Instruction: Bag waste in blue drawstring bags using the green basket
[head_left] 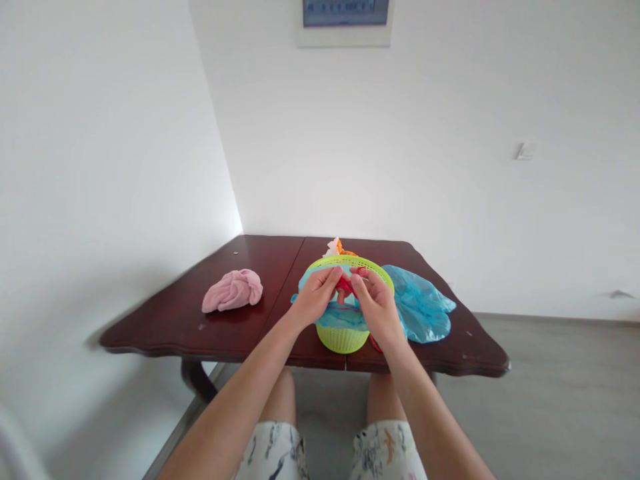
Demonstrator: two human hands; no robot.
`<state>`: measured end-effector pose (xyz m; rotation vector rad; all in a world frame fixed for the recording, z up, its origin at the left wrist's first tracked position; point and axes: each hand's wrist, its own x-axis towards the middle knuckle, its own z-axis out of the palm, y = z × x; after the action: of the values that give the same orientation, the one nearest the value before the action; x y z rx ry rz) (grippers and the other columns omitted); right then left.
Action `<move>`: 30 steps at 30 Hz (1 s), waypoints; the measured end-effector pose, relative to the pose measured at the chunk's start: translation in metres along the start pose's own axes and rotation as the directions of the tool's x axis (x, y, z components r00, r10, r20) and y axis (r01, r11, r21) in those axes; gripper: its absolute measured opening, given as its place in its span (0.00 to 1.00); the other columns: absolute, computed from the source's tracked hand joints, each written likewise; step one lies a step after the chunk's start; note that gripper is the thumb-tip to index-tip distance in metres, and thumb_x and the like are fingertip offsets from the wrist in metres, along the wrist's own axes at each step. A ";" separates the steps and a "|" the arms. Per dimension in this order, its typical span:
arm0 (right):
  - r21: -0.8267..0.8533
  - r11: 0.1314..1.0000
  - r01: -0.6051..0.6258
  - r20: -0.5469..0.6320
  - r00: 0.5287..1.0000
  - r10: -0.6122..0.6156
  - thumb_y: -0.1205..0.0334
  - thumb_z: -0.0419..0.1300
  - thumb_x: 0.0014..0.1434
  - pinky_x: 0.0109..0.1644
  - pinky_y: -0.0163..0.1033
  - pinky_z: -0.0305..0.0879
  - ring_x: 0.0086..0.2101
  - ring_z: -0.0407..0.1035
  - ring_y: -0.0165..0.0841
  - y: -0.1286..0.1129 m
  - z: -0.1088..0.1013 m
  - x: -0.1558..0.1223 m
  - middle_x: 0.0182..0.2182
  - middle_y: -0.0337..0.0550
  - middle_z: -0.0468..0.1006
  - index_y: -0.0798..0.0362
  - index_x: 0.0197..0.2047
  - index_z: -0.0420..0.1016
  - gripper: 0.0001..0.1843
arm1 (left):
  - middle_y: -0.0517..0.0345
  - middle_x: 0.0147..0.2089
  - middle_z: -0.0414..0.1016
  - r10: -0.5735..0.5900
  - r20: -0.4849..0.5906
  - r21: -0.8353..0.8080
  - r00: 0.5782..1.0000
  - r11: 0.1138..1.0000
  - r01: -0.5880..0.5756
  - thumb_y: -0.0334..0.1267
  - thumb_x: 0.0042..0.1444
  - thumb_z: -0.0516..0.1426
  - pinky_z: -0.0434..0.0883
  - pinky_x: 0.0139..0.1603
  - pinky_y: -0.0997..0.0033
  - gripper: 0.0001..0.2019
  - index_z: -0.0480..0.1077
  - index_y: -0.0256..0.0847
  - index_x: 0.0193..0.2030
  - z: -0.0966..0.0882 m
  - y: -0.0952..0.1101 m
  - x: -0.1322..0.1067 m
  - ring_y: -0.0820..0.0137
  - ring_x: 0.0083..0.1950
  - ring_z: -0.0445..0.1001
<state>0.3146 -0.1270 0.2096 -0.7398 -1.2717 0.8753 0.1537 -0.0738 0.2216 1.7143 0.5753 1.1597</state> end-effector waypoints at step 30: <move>-0.469 0.741 0.481 0.071 0.857 -0.511 0.57 0.68 0.80 0.40 0.43 0.73 0.34 0.77 0.34 0.005 -0.005 -0.027 0.38 0.40 0.86 0.44 0.47 0.84 0.06 | 0.51 0.35 0.85 -0.178 -0.027 -0.084 0.984 0.981 0.175 0.74 0.72 0.61 0.43 0.24 0.71 0.36 0.83 0.36 0.51 -0.010 0.003 0.007 0.80 0.20 0.47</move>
<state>0.3172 -0.1477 0.1918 -0.7401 -1.5505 0.0902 0.1474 -0.0655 0.2282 1.5436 0.6778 1.0733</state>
